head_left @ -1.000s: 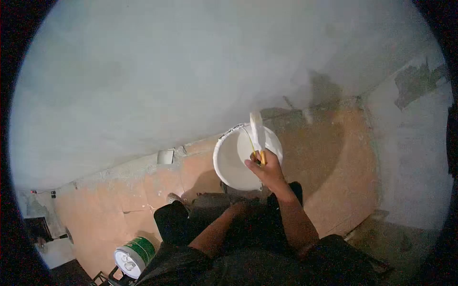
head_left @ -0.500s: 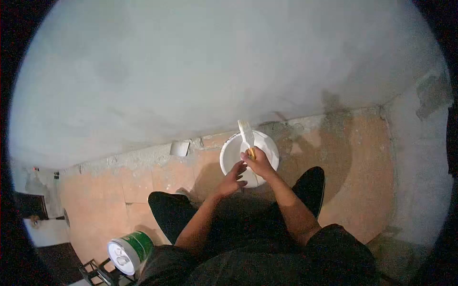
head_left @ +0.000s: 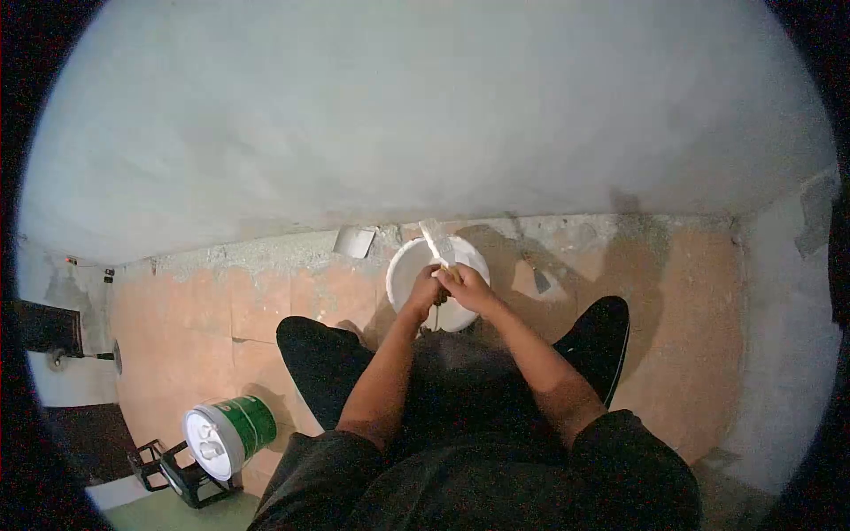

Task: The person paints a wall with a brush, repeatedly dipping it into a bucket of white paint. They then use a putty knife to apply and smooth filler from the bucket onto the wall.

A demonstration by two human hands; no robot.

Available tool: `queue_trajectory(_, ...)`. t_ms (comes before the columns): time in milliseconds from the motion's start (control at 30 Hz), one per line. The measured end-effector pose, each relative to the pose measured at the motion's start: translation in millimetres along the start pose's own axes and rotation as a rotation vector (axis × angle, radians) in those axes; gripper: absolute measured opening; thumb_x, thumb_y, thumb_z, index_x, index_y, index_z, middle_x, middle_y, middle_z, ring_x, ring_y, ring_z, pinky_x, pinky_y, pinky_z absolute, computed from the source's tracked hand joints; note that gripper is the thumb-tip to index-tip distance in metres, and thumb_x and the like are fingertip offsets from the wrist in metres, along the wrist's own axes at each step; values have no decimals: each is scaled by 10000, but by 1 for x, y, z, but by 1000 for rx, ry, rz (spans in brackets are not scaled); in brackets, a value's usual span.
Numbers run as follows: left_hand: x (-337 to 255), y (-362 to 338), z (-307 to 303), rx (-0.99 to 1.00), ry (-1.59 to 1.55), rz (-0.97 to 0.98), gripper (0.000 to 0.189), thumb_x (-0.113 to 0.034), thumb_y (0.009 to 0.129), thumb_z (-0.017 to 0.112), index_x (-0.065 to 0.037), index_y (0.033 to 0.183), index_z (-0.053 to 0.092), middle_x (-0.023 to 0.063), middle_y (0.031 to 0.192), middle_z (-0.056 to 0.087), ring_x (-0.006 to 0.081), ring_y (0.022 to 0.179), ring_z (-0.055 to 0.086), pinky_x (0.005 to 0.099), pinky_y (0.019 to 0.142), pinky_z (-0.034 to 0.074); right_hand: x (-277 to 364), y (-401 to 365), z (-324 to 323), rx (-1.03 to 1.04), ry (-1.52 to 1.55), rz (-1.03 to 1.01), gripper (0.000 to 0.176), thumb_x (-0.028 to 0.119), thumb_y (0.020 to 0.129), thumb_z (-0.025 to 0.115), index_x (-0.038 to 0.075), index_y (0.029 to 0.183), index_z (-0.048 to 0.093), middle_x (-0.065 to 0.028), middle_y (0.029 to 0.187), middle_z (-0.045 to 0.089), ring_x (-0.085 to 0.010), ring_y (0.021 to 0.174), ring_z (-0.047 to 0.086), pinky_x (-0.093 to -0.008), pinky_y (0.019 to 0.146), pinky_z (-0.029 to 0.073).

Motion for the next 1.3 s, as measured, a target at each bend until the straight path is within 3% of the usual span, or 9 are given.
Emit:
queue_trajectory(133, -29, -13, -38, -230, 149, 18, 377, -172, 783, 569, 11, 1106, 635, 87, 786, 657, 163, 608, 586, 279, 526, 411, 29, -12, -31, 35, -153, 111, 425, 422, 942, 584, -3, 958, 592, -18, 754, 543, -119, 707, 499, -309, 658, 441)
queue_trajectory(300, -49, 0, -70, -339, 248, 123, 257, -223, 732, 586, 22, 765, 660, 95, 671, 599, 189, 606, 527, 335, 572, 415, 1, -29, -66, -113, -126, 111, 435, 433, 954, 561, 4, 995, 617, 26, 712, 496, -103, 691, 469, -293, 643, 422)
queue_trajectory(433, -58, 19, -75, -317, 383, 111, 269, -223, 685, 612, 23, 779, 665, 85, 660, 588, 202, 640, 540, 359, 612, 427, -8, -25, -73, -29, -160, 162, 454, 447, 952, 559, 0, 876, 590, 19, 717, 505, -105, 682, 464, -290, 625, 408)
queue_trajectory(600, -37, 114, -111, -322, 604, 296, 365, -193, 656, 600, 30, 938, 668, 130, 817, 653, 236, 761, 600, 359, 708, 467, -80, 34, -74, -166, -141, 40, 535, 513, 939, 543, -18, 917, 601, -26, 757, 544, -123, 633, 494, -287, 606, 448)
queue_trajectory(633, -39, 133, -118, -299, 798, 328, 408, -156, 661, 579, 22, 1019, 663, 170, 875, 672, 269, 844, 633, 347, 761, 482, -90, 34, -75, -169, -87, 126, 535, 514, 938, 543, -17, 912, 600, -37, 769, 558, -127, 642, 526, -293, 612, 477)
queue_trajectory(733, -23, 170, -154, -318, 651, 299, 443, -121, 685, 545, 18, 1094, 642, 214, 981, 677, 338, 957, 637, 365, 848, 486, -123, 43, -77, -177, 0, 218, 533, 514, 934, 548, -16, 918, 597, -49, 806, 583, -139, 695, 580, -306, 623, 518)
queue_trajectory(967, -58, 189, -179, -350, 935, 431, 411, -121, 682, 566, -14, 1076, 615, 163, 856, 666, 305, 843, 645, 359, 790, 501, -141, 51, -62, -130, 194, 193, 525, 521, 931, 549, -2, 941, 593, -56, 830, 600, -148, 744, 616, -310, 622, 552)
queue_trajectory(1133, -28, 210, -113, -202, 955, 586, 758, -71, 627, 632, 49, 1333, 384, 246, 1033, 595, 386, 1006, 567, 418, 878, 473, -134, 56, -62, -105, 100, 313, 522, 533, 933, 535, 16, 921, 607, -45, 817, 602, -134, 722, 615, -304, 602, 535)
queue_trajectory(1300, 74, 243, -56, 77, 1427, 196, 1104, -342, 703, 715, -45, 1514, 27, 262, 1467, 303, 407, 1253, 458, 498, 1014, 414, -129, 61, -70, -212, 131, 335, 536, 545, 929, 529, 18, 883, 610, -59, 787, 620, -143, 705, 634, -308, 578, 537)
Point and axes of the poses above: each hand's wrist, its own y-axis towards the middle knuckle, its own z-axis out of the palm, x = y × z, the point moved 10 cm from there along y, towards the middle knuckle
